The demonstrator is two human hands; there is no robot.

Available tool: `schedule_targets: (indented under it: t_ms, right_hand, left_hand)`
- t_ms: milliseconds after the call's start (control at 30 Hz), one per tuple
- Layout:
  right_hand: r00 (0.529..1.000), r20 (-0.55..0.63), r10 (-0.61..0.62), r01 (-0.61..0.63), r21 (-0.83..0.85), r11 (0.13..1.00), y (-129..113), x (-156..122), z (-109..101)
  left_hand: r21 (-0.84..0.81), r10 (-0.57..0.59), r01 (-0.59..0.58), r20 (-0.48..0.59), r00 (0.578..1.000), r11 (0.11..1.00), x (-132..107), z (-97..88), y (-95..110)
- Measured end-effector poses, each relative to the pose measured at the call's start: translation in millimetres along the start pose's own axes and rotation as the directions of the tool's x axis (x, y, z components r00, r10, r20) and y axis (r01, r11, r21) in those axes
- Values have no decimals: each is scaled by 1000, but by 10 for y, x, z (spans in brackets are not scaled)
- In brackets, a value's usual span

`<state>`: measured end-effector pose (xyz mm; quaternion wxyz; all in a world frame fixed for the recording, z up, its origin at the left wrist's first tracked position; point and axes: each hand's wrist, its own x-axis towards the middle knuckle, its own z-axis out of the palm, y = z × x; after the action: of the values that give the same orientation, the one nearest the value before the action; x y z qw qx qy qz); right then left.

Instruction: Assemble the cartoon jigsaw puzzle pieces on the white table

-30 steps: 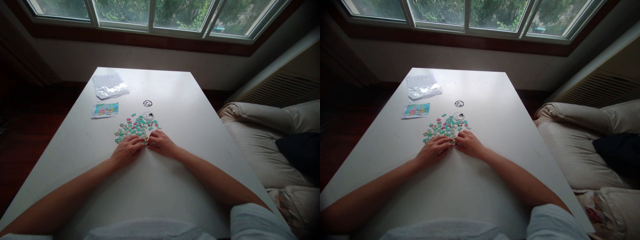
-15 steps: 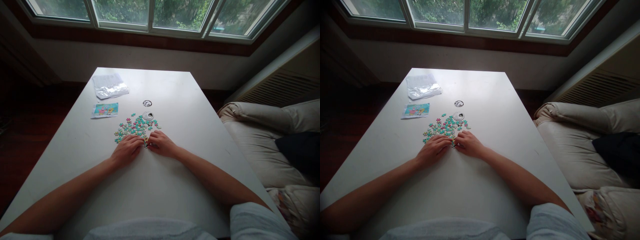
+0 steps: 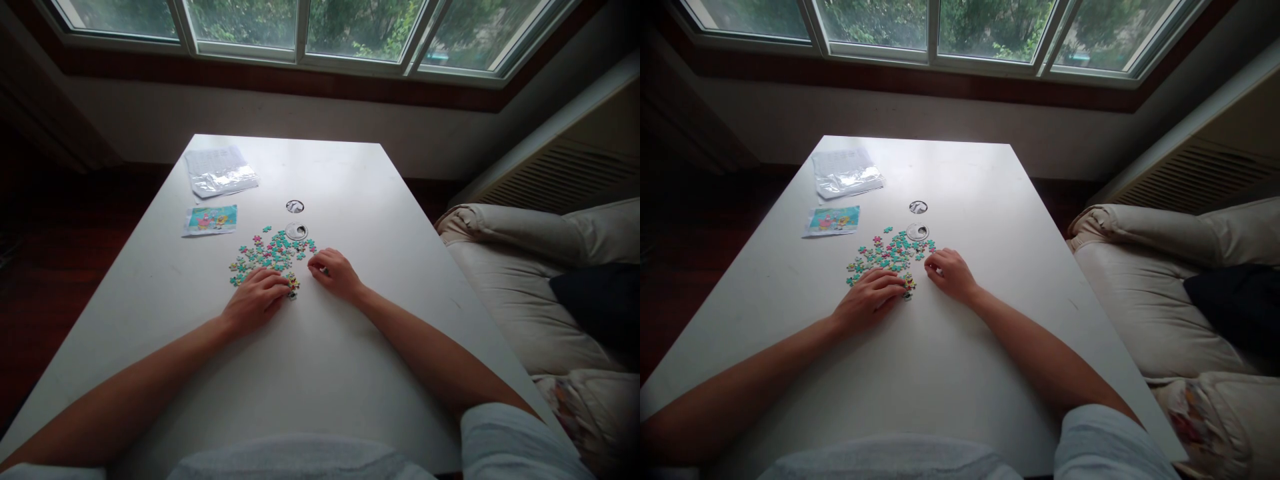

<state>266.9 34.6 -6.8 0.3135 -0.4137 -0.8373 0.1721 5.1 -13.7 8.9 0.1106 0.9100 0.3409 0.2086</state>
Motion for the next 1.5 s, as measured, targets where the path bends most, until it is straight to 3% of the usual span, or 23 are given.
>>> schedule_targets:
  t_ms: [367,600,867,1167,1500]
  right_hand:
    - [977,-161,141,-140,15,990,121,14,-7]
    - [977,-149,150,-149,17,989,107,16,-12]
    - [981,-131,140,-140,4,990,120,14,3]
    - [982,-136,130,-132,-2,991,95,22,-8]
    - [984,-128,126,-126,7,992,96,20,2]
  left_hand:
    - [66,40,-42,26,999,997,-45,-1,75]
    - [88,68,-73,64,996,993,-51,-15,173]
    - [207,-138,144,-41,990,968,-43,63,12]
    - [151,-103,101,10,995,983,-32,58,23]
    - [157,-118,118,-7,993,980,-34,63,-93]
